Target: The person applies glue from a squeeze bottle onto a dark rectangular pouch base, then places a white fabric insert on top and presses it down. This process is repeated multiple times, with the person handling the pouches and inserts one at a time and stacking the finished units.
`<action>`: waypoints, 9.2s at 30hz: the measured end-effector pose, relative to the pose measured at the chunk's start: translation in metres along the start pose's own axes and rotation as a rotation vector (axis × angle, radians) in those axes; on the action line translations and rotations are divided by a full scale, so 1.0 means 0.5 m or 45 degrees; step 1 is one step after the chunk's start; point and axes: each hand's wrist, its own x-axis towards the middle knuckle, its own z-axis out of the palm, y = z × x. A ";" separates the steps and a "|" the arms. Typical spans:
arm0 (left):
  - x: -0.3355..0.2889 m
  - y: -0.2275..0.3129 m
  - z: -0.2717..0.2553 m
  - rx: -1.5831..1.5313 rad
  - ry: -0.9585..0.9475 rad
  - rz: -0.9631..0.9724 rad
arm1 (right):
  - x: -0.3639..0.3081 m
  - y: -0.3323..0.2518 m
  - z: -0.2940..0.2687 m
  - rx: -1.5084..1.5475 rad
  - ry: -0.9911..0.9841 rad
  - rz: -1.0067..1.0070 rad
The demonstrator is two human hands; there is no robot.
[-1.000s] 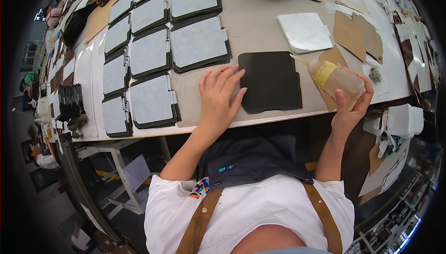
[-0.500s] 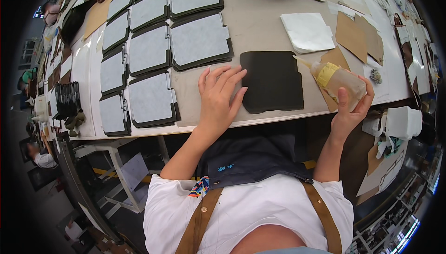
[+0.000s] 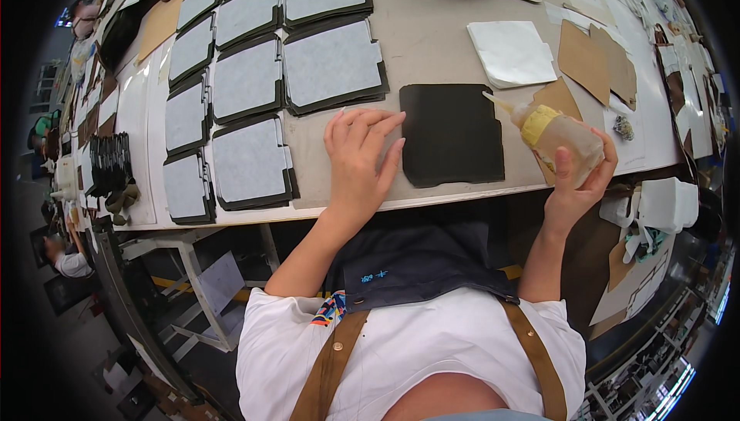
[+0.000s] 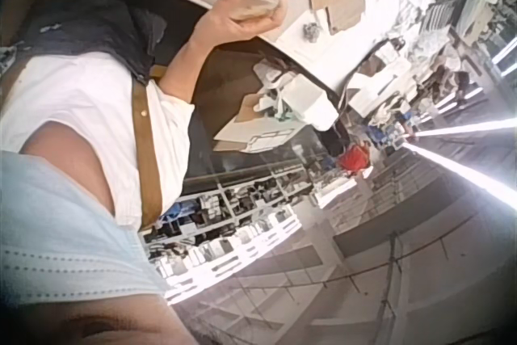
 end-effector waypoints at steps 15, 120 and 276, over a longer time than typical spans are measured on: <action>0.000 -0.003 -0.002 -0.060 0.071 -0.058 | -0.017 -0.027 0.070 0.054 -0.227 -0.179; 0.001 -0.002 -0.008 -0.134 0.094 -0.236 | 0.148 0.064 -0.064 0.196 -0.365 0.079; 0.161 0.124 -0.026 -1.606 -0.513 -0.807 | 0.022 -0.082 0.114 -0.379 -0.580 -1.125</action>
